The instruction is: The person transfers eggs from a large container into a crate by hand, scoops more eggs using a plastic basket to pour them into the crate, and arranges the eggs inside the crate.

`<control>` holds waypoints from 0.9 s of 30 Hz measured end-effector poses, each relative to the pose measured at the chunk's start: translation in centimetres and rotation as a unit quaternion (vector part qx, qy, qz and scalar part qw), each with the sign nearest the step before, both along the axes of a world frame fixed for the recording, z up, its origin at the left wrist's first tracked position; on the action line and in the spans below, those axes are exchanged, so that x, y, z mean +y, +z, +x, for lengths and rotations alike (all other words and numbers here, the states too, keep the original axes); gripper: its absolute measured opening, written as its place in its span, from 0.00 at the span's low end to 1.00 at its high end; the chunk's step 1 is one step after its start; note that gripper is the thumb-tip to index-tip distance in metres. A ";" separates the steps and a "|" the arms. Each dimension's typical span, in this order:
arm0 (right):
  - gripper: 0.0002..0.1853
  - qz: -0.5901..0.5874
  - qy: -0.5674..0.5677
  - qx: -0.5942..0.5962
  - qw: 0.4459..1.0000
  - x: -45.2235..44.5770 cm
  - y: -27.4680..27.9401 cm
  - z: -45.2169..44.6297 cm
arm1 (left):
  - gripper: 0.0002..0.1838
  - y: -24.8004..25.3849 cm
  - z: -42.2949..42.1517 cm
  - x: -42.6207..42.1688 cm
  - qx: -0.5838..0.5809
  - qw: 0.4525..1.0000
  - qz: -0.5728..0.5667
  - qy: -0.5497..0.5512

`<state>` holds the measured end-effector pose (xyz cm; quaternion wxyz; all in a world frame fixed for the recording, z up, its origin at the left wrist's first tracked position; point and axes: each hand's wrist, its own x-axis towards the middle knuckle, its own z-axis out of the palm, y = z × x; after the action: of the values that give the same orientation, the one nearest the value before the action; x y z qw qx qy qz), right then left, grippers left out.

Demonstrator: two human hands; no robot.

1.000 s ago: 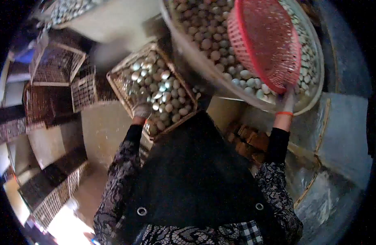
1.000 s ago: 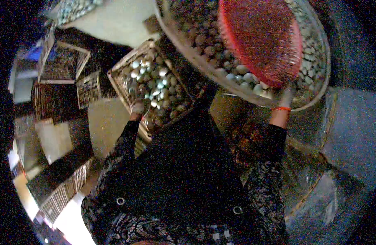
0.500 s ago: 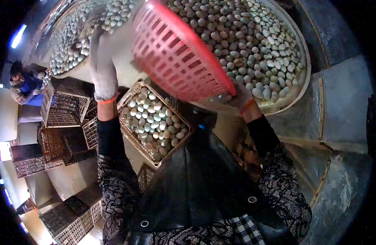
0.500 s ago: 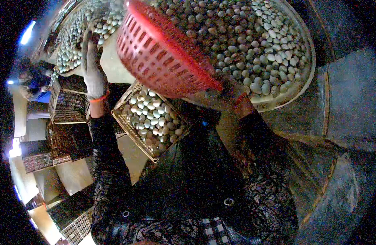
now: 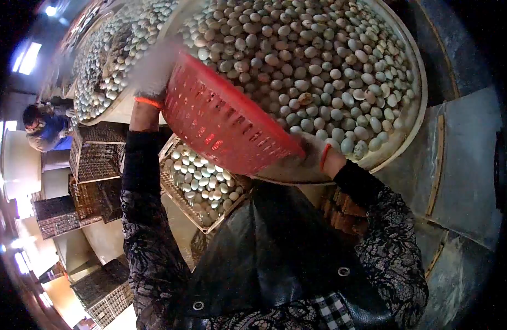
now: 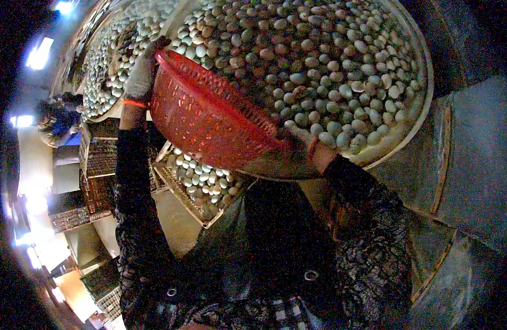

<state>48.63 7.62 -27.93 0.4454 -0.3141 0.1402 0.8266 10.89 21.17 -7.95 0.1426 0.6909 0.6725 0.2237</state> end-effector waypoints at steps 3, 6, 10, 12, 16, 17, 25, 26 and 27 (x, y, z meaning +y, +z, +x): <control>0.19 0.169 0.200 -0.074 0.962 0.1 1.3 1.0 | 0.18 1.9 3.9 -0.7 0.042 0.999 -0.002 0.000; 0.21 0.084 0.285 0.027 0.955 1.1 -0.5 1.0 | 0.19 2.3 5.5 -0.6 -0.335 0.936 -0.078 0.074; 0.20 0.108 0.316 -0.150 0.931 3.1 -0.7 1.7 | 0.20 -2.1 3.1 2.9 -0.234 0.970 -0.016 0.063; 0.18 0.117 0.360 -0.285 0.881 4.1 -1.5 2.3 | 0.21 -4.5 2.3 4.0 -0.261 0.964 0.002 0.051; 0.13 0.060 0.370 -0.232 0.898 4.2 1.3 3.4 | 0.22 -5.4 3.6 1.9 -0.387 0.921 0.030 0.018; 0.12 0.126 0.446 -0.281 0.840 4.6 -0.6 4.0 | 0.21 -4.0 5.4 0.7 -0.422 0.905 0.050 0.016; 0.12 0.121 0.445 -0.355 0.813 5.9 -0.4 4.1 | 0.23 -3.8 6.7 -0.7 -0.286 0.958 -0.005 0.023; 0.12 0.085 0.426 -0.335 0.836 5.4 -0.4 4.2 | 0.23 -3.9 6.4 -1.0 -0.257 0.966 -0.005 -0.008; 0.12 0.049 0.406 -0.315 0.857 4.9 -0.4 4.2 | 0.22 -4.6 6.0 -1.3 -0.274 0.962 0.003 0.000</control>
<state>52.86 12.53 -28.31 0.1057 -0.5645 -0.1881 0.7967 16.91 19.85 -12.56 0.3193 0.6039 0.6066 0.4066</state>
